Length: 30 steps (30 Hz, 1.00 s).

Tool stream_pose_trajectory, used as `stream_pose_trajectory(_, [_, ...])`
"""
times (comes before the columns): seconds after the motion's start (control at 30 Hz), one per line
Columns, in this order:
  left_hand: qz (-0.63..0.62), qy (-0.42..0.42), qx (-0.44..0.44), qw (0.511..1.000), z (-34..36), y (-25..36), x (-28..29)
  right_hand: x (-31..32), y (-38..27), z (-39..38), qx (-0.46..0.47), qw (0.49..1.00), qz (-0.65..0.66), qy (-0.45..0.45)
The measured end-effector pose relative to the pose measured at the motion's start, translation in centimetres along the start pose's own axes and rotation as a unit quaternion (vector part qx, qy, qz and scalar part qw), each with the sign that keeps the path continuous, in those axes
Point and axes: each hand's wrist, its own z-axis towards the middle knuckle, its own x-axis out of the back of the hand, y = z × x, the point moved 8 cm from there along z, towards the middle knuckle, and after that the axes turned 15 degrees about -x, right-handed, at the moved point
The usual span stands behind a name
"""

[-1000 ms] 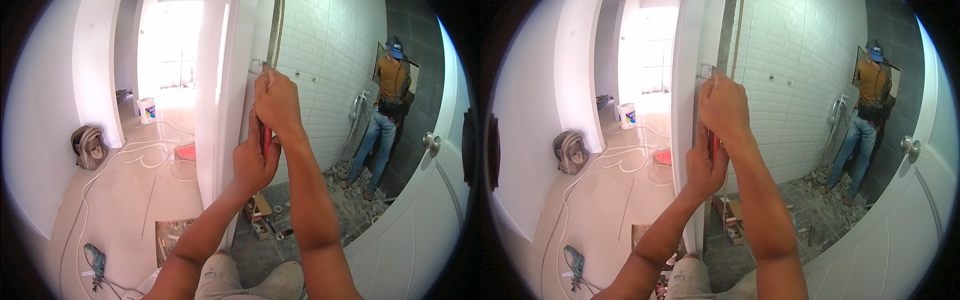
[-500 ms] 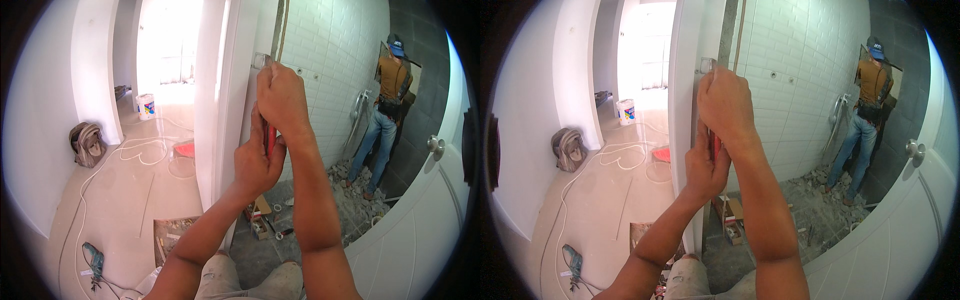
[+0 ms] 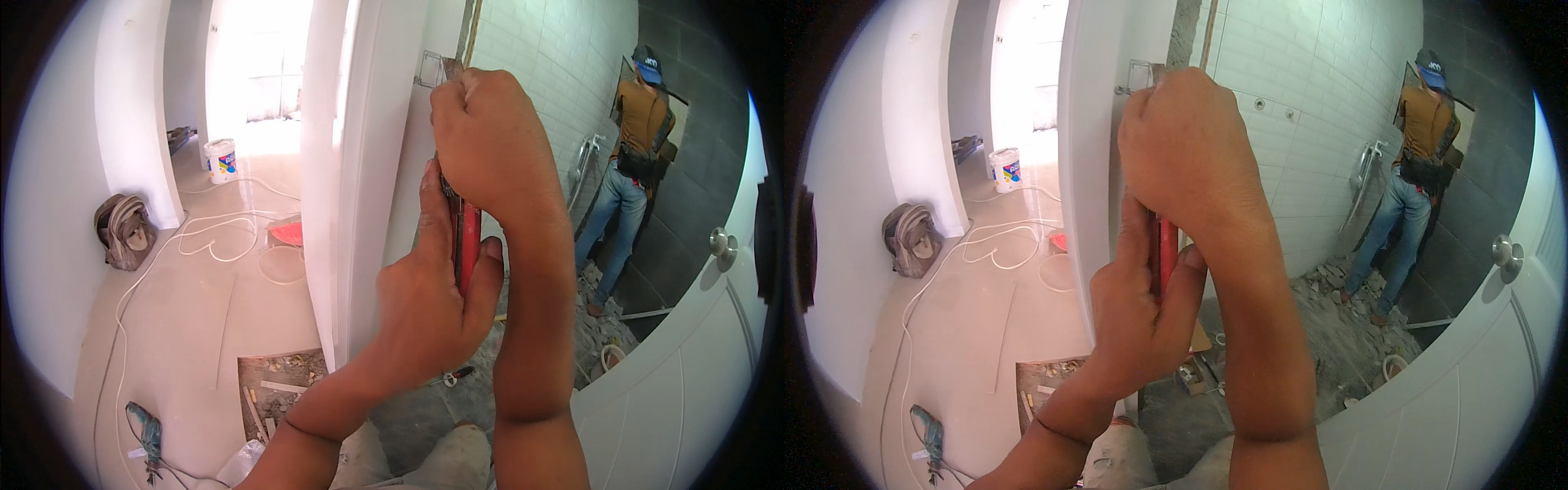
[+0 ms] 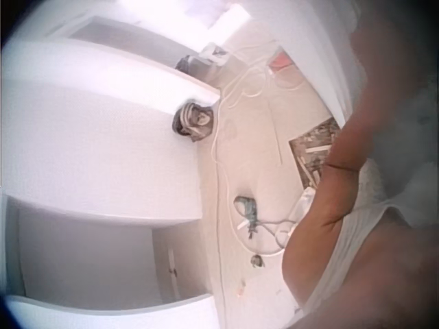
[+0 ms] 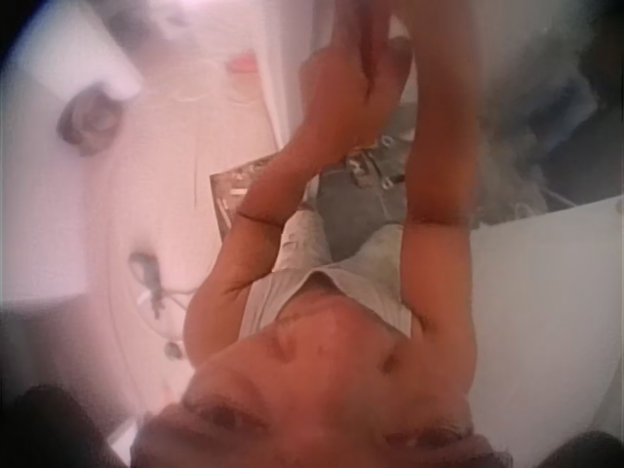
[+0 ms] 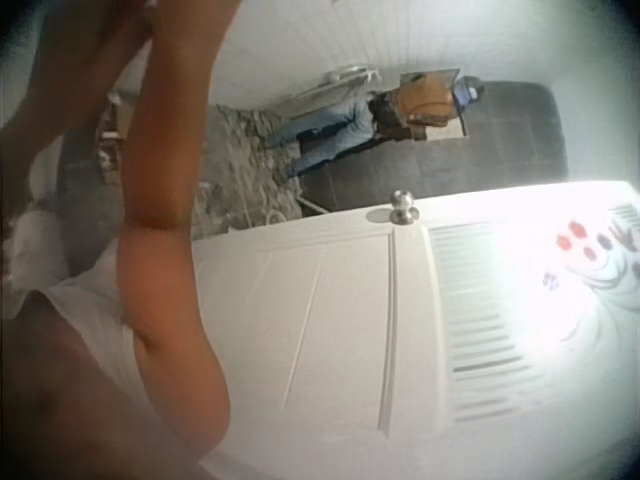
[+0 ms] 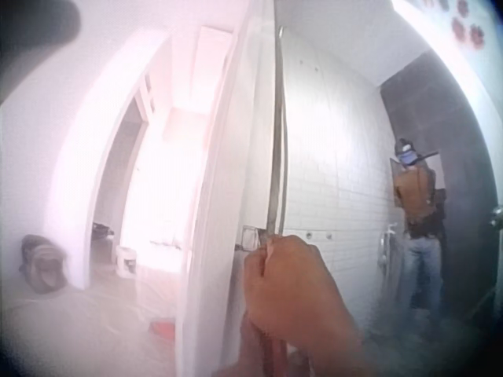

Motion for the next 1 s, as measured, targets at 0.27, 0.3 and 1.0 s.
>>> stream_pose_trajectory(0.27, [-0.053,0.005,0.018,0.998,-0.5,-0.5,-0.4,-0.1,0.1,-0.7,0.074,0.996,0.001,0.044])
stream_pose_trajectory(0.3, [-0.052,0.009,0.016,0.998,-0.7,-0.5,-0.4,-0.2,-0.1,-0.8,0.091,0.994,-0.027,0.052])
stream_pose_trajectory(1.0, [0.075,0.031,-0.042,0.996,-3.1,-3.4,-0.7,-2.5,3.0,-1.7,-0.009,0.995,0.084,0.058])
